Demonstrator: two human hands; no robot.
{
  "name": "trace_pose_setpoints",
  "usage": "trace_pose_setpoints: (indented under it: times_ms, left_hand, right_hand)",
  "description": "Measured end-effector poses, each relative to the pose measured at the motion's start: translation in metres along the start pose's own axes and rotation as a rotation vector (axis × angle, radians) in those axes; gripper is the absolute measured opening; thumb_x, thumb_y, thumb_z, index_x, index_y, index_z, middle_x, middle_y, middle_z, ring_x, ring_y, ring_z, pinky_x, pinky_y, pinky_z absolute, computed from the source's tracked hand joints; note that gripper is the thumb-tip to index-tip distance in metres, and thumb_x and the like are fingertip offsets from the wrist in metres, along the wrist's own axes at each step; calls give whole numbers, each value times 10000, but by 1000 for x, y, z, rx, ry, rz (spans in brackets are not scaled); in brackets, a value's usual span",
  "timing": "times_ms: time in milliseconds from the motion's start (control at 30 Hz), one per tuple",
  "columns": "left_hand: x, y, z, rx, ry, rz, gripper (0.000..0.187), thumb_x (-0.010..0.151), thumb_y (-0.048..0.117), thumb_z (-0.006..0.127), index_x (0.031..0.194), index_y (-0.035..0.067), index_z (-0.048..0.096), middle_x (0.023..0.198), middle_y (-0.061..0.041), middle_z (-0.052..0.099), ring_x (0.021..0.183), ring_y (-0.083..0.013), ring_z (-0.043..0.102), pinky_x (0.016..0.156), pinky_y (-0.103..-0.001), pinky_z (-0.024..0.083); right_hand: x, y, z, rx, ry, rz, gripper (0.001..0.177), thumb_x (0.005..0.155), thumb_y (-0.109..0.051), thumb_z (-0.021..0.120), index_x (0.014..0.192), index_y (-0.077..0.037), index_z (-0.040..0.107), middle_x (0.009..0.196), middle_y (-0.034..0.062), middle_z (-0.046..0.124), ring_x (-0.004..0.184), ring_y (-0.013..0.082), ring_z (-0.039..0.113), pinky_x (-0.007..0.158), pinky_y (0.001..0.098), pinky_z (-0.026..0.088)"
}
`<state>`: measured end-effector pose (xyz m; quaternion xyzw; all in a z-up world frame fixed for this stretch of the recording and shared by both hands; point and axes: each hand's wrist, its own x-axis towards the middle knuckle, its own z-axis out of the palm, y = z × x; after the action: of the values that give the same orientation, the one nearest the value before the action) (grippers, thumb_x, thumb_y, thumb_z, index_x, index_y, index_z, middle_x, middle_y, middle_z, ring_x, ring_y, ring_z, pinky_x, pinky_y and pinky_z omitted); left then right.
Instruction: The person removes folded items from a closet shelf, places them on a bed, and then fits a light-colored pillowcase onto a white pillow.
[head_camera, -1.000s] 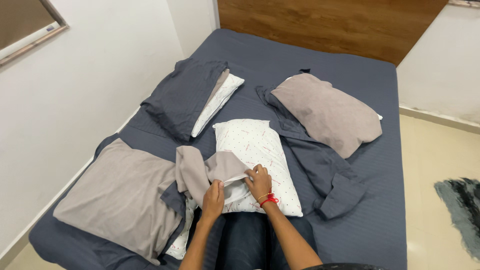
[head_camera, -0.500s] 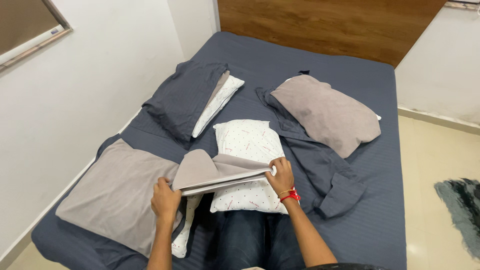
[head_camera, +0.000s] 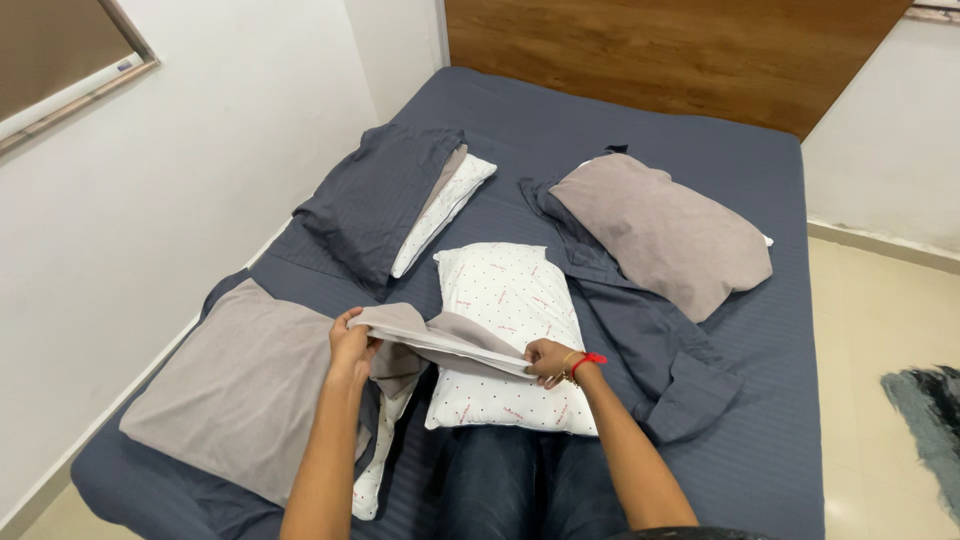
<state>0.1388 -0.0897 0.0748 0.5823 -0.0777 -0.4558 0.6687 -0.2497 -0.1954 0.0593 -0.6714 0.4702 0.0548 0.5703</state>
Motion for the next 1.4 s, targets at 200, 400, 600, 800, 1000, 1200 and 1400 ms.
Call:
trace_pose_setpoints:
  times_ms: [200, 400, 600, 800, 1000, 1200, 1400]
  left_hand:
    - [27, 63, 85, -160, 86, 40, 387, 937, -41, 479, 1288, 118, 511, 1171, -121, 612, 995, -239, 645, 802, -401, 573]
    - [-60, 119, 125, 16, -188, 895, 617, 849, -184, 558, 1397, 74, 438, 1245, -118, 571, 1105, -150, 622, 925, -261, 557]
    - [-43, -2, 85, 487, 37, 396, 558, 819, 8, 600, 1362, 74, 490, 1213, -154, 649, 970, -210, 650, 811, -323, 510]
    - [-40, -148, 50, 622, -79, -145, 482, 905, 196, 476, 1326, -2, 603, 1281, -226, 678, 1129, -371, 653, 971, -452, 492]
    - [-80, -136, 24, 863, -71, 192, 472, 910, 196, 480, 1311, -25, 597, 1226, -285, 676, 1158, -458, 608, 1020, -450, 447]
    - [-146, -91, -48, 1233, -299, -20, 491, 814, 270, 598, 1258, 77, 684, 1069, -173, 801, 1034, -304, 753, 932, -387, 537]
    - [-117, -84, -35, 1194, -180, 107, 448, 840, 244, 603, 1226, 47, 716, 918, -173, 793, 858, -286, 750, 822, -404, 552]
  right_hand:
    - [30, -47, -45, 473, 434, -254, 170, 863, 12, 676, 1011, -27, 603, 944, 40, 644, 757, 166, 738, 681, 319, 637]
    - [6, -49, -109, 555, 1180, -1021, 143, 1009, 103, 616, 1095, -6, 582, 1019, 65, 572, 833, 113, 558, 712, 205, 441]
    - [-16, 33, -65, 210, 1170, -572, 418, 766, -4, 675, 1173, -16, 578, 1065, 95, 673, 950, 168, 633, 799, 313, 500]
    - [-14, 106, 18, 270, 720, 20, 404, 902, -236, 610, 1229, 0, 618, 1109, 202, 717, 1007, 263, 670, 897, 356, 495]
    - [-45, 131, 27, 174, 746, -4, 496, 849, -249, 672, 1249, 38, 614, 1041, 187, 728, 944, 260, 711, 849, 365, 538]
    - [-155, 130, 44, -53, 142, 279, 450, 830, -328, 683, 1169, -35, 722, 809, 116, 719, 652, 200, 651, 631, 355, 517]
    - [-141, 98, 38, -200, 307, 365, 477, 892, -449, 578, 1100, -58, 757, 812, 84, 748, 710, 191, 718, 749, 351, 550]
